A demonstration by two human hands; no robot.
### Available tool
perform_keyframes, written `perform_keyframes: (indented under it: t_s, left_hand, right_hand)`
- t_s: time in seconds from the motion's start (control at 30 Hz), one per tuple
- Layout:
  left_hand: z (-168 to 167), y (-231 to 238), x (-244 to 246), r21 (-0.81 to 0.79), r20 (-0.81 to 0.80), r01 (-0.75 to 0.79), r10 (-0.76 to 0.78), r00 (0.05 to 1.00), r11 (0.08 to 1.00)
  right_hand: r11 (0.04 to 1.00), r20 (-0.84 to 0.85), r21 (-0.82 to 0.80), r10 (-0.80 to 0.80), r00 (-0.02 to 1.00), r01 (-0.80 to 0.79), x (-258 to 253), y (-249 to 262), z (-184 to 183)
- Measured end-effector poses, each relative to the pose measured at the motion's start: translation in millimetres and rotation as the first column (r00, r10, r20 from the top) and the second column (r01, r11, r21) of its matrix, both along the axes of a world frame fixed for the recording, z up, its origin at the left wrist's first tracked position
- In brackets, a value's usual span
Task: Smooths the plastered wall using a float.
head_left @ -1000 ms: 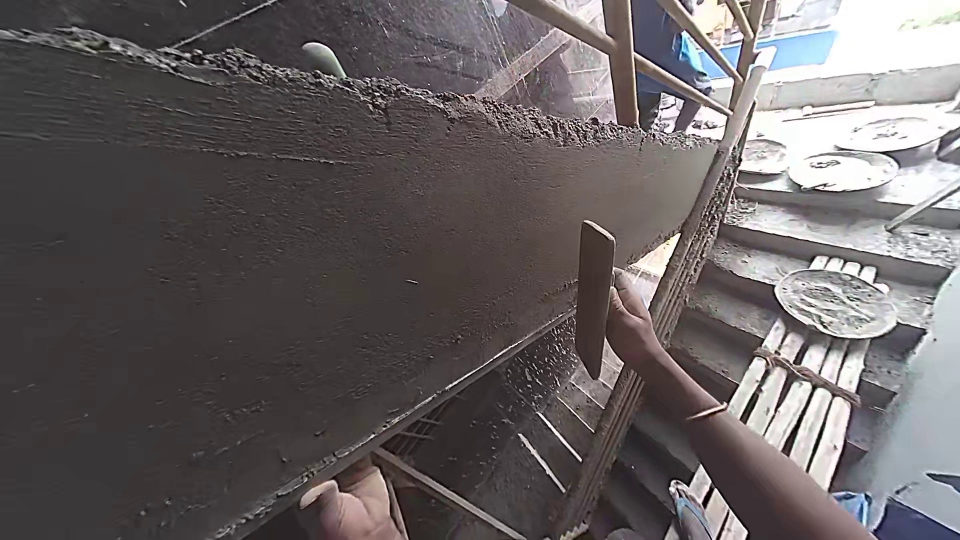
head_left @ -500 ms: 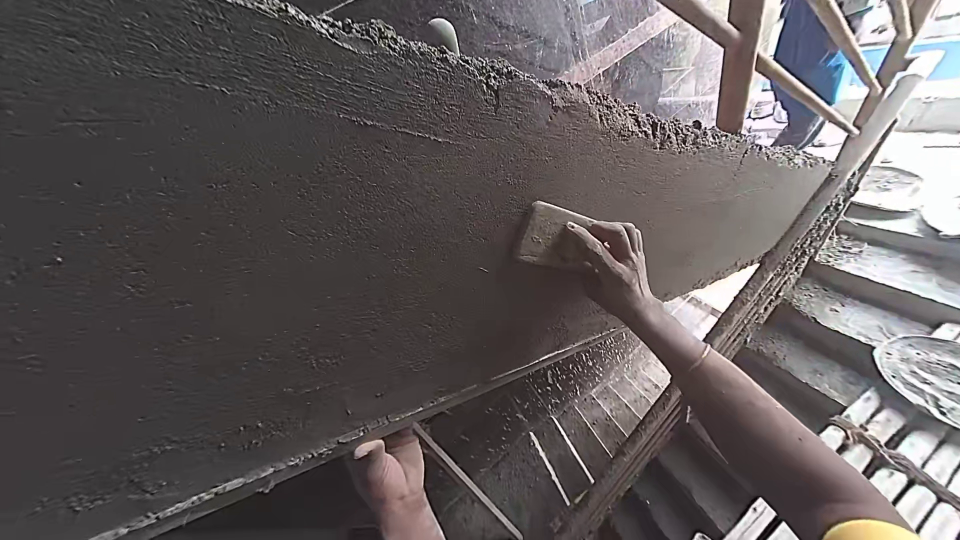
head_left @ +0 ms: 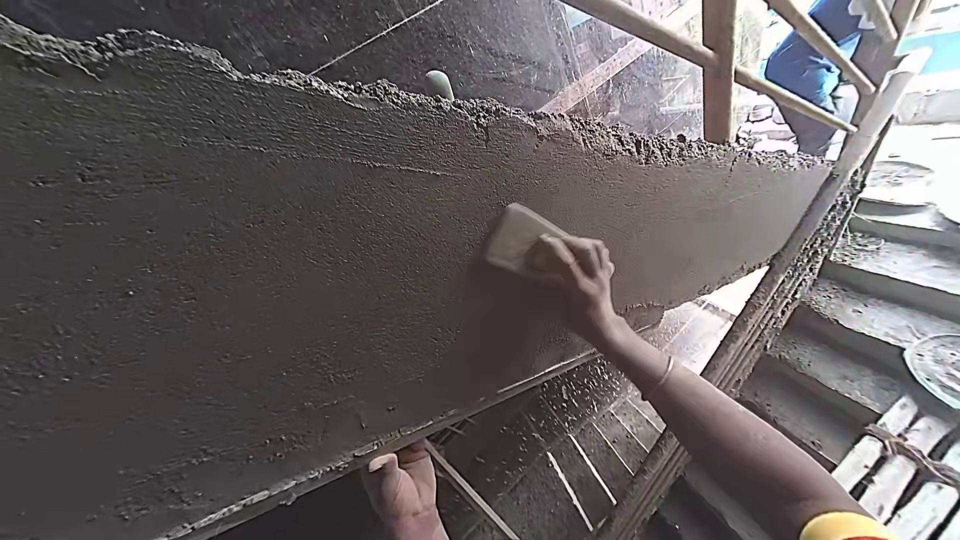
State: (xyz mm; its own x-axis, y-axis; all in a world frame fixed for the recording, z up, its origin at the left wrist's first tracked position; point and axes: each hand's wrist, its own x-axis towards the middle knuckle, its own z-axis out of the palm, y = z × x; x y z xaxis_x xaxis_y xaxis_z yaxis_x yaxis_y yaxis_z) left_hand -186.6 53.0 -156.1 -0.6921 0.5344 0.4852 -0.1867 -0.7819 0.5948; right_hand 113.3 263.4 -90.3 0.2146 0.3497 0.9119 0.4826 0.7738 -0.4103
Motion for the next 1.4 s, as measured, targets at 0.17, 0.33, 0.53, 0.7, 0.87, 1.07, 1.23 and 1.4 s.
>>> perform_keyframes:
  t_s: [0.17,0.33,0.53,0.7,0.87,1.07,1.23,1.4]
  left_hand:
    - [0,1,1,-0.021,0.004,-0.03,0.03,1.0,0.999]
    - [-4,1,-1,0.005,0.008,-0.013,0.013,1.0,1.0]
    - [-1,4,0,-0.012,0.028,-0.013,0.013,1.0,1.0]
    - [0,6,0,-0.073,0.049,-0.061,0.064,0.997,0.995]
    - [-3,3,-4,-0.083,0.024,-0.051,0.053,0.998,0.995]
    - [-9,-4,-13,-0.106,-0.077,-0.035,0.027,0.997,0.994]
    - [-2,-5,-2,-0.179,-0.113,-0.13,0.111,0.987,0.975]
    - [-10,-6,-6,-0.125,-0.074,-0.148,0.14,0.987,0.981]
  right_hand:
    - [0.959,0.339,0.264,0.004,0.941,-0.099,-13,-20,-9]
    - [0.98,-0.012,-0.17,-0.109,0.994,0.105,81,50,-40]
    - [0.968,-0.329,-0.251,-0.113,0.937,0.029,84,73,-62]
    - [0.958,0.052,0.233,0.161,0.986,-0.168,-1,-2,17]
    - [0.906,0.463,0.282,0.161,0.872,-0.317,13,8,-23]
    - [0.996,0.329,-0.009,-0.084,0.941,0.092,148,96,-137]
    - [0.937,0.114,-0.215,-0.255,0.96,0.275,177,120,-188]
    - [0.877,-0.009,-0.358,-0.345,0.938,0.319,129,78,-219]
